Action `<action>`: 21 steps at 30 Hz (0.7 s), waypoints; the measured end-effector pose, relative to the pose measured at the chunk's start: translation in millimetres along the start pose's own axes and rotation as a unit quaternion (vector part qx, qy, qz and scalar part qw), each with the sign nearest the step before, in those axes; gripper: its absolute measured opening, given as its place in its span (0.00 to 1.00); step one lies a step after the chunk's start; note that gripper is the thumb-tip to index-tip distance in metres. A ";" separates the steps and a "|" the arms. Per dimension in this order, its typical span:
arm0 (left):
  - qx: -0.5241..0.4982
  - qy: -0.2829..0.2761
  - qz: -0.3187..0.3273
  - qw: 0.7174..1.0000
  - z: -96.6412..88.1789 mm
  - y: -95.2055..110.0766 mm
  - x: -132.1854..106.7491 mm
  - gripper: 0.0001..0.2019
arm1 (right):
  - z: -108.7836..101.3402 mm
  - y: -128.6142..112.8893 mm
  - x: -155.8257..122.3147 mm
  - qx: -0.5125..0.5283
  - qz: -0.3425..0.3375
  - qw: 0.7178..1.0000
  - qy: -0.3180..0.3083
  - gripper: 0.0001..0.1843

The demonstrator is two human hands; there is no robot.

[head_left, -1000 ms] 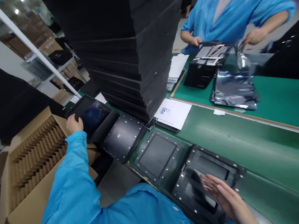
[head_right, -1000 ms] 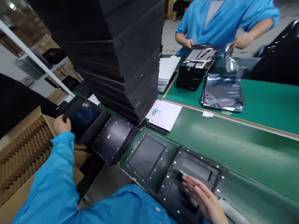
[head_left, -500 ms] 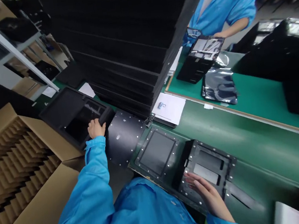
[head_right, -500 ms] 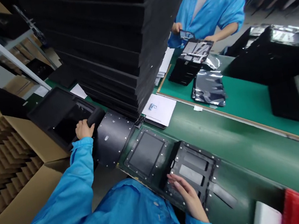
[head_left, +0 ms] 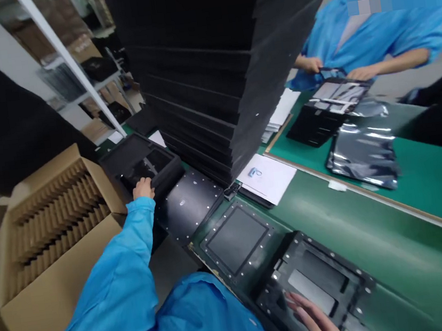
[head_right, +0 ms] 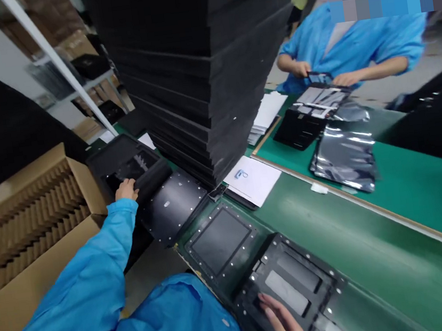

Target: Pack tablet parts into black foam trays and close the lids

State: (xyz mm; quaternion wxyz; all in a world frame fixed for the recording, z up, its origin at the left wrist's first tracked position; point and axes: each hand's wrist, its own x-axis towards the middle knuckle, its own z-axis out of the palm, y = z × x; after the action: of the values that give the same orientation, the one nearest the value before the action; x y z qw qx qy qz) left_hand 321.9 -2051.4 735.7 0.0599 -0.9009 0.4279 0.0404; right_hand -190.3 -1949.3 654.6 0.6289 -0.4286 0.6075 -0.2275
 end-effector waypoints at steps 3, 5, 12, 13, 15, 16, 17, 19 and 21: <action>0.018 0.054 0.013 0.998 -43.2 1.1 -11.9 0.15 | -9.0 -12.6 22.9 -0.021 -0.026 0.998 -0.062 0.28; 0.026 0.085 0.022 0.996 -71.2 -2.9 -22.5 0.15 | -1.8 -33.9 40.5 -0.037 -0.060 0.992 -0.106 0.28; 0.014 0.173 0.026 0.985 -131.2 -78.0 -62.8 0.14 | 89.1 -116.0 66.0 -0.124 -0.207 0.941 -0.236 0.26; 0.010 0.181 0.026 0.983 -133.7 -98.3 -69.4 0.14 | 105.4 -121.7 64.9 -0.136 -0.216 0.933 -0.253 0.26; -0.002 0.201 0.026 0.979 -131.2 -142.0 -87.0 0.12 | 138.8 -129.8 63.5 -0.160 -0.226 0.919 -0.282 0.26; -0.011 0.213 0.027 0.977 -125.5 -163.6 -98.4 0.11 | 156.1 -133.5 64.2 -0.173 -0.231 0.912 -0.292 0.26; -0.020 0.228 0.030 0.973 -116.6 -183.7 -111.5 0.10 | 174.3 -137.5 66.3 -0.187 -0.240 0.904 -0.299 0.27; -0.037 0.261 0.031 0.964 -90.7 -216.6 -140.9 0.09 | 214.7 -148.3 75.7 -0.221 -0.269 0.885 -0.310 0.26; -0.039 0.292 0.010 0.956 -58.8 -236.3 -170.3 0.08 | 261.4 -162.6 92.3 -0.266 -0.310 0.856 -0.316 0.25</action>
State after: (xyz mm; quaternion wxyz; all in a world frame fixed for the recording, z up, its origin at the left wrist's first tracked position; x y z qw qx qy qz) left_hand 399.1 -1781.1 832.3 -0.1035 -0.8708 0.4336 -0.2072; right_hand 113.2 -2041.2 707.1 0.5460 -0.7944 0.2493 -0.0930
